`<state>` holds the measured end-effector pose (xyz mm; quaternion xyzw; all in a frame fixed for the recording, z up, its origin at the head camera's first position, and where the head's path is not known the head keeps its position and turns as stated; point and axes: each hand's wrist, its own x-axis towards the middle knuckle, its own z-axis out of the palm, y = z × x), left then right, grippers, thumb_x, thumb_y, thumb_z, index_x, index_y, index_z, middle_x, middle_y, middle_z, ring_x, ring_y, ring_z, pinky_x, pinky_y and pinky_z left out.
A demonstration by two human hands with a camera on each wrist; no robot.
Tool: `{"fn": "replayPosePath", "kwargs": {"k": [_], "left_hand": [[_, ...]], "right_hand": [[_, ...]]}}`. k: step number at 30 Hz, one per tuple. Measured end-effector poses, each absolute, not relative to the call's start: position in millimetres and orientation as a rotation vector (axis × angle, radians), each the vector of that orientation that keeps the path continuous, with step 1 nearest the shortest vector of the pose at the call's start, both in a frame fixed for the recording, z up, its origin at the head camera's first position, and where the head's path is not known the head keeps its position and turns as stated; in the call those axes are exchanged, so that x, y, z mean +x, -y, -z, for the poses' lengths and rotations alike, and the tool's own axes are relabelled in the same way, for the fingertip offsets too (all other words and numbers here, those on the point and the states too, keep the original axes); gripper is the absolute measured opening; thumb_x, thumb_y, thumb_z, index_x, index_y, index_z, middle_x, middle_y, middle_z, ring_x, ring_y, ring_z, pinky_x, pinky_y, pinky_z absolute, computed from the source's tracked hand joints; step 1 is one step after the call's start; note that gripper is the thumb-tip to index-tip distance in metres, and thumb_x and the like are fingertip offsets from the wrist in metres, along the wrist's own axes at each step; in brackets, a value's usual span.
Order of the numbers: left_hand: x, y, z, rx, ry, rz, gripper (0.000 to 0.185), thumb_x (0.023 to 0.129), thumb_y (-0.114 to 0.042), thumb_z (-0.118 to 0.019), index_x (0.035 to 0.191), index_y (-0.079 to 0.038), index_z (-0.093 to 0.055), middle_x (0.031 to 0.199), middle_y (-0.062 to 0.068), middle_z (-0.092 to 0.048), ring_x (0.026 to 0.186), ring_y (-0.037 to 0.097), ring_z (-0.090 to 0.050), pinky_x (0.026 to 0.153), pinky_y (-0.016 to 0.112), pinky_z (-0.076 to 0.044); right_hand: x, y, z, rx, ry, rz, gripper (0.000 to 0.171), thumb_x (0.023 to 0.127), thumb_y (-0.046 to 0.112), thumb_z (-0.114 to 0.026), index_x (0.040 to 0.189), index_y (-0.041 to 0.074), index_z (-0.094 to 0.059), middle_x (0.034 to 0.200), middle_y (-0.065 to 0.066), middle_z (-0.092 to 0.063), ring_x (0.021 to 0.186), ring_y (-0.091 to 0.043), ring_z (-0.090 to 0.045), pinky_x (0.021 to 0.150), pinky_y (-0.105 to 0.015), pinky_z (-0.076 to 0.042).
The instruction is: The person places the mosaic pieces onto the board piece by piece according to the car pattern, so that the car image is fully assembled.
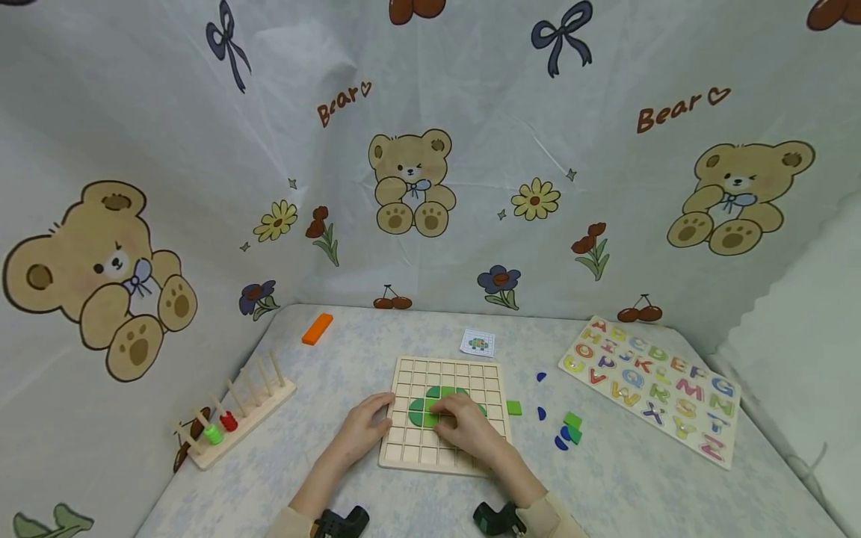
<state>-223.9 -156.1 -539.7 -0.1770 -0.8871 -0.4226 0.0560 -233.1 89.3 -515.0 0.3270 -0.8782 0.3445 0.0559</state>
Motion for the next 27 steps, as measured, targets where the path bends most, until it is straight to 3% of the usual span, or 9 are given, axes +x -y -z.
{"fn": "replayPosePath", "kwargs": {"k": [13, 18, 21, 27], "left_hand": [[-222.9, 155.7, 538.9, -0.539, 2.683, 1.286, 0.044, 0.089, -0.003, -0.06, 0.132, 0.003, -0.051, 0.135, 0.017, -0.049, 0.127, 0.033, -0.042, 0.103, 0.049, -0.035], [-221.8, 156.0, 538.6, -0.541, 2.682, 1.301, 0.044, 0.09, -0.004, -0.06, 0.133, 0.002, -0.051, 0.135, 0.017, -0.049, 0.127, 0.032, -0.043, 0.103, 0.049, -0.036], [-222.2, 156.1, 539.0, -0.537, 2.68, 1.302, 0.044, 0.09, -0.004, -0.06, 0.133, 0.002, -0.051, 0.135, 0.017, -0.049, 0.127, 0.032, -0.043, 0.103, 0.048, -0.036], [-222.9, 155.3, 538.7, -0.533, 2.691, 1.286, 0.044, 0.09, -0.004, -0.06, 0.132, 0.002, -0.052, 0.135, 0.017, -0.048, 0.127, 0.033, -0.042, 0.103, 0.049, -0.036]], "right_hand": [[-234.0, -89.3, 517.6, 0.981, 2.641, -1.066, 0.019, 0.085, 0.009, -0.07, 0.104, 0.009, -0.07, 0.105, -0.001, -0.064, 0.1, -0.018, -0.056, 0.083, -0.032, -0.049], [-234.8, -89.4, 508.8, 0.894, 2.593, -1.31, 0.023, 0.087, 0.015, -0.07, 0.108, 0.004, -0.069, 0.106, -0.006, -0.064, 0.095, -0.022, -0.06, 0.078, -0.034, -0.053], [-237.9, -91.5, 498.3, 0.814, 2.569, -1.476, 0.027, 0.087, 0.016, -0.069, 0.111, 0.004, -0.067, 0.108, -0.004, -0.065, 0.097, -0.023, -0.061, 0.081, -0.035, -0.053], [-227.8, -101.6, 461.1, 0.745, 2.529, -1.735, 0.03, 0.088, 0.009, -0.067, 0.116, 0.0, -0.063, 0.114, -0.016, -0.062, 0.108, -0.039, -0.055, 0.09, -0.051, -0.046]]}}
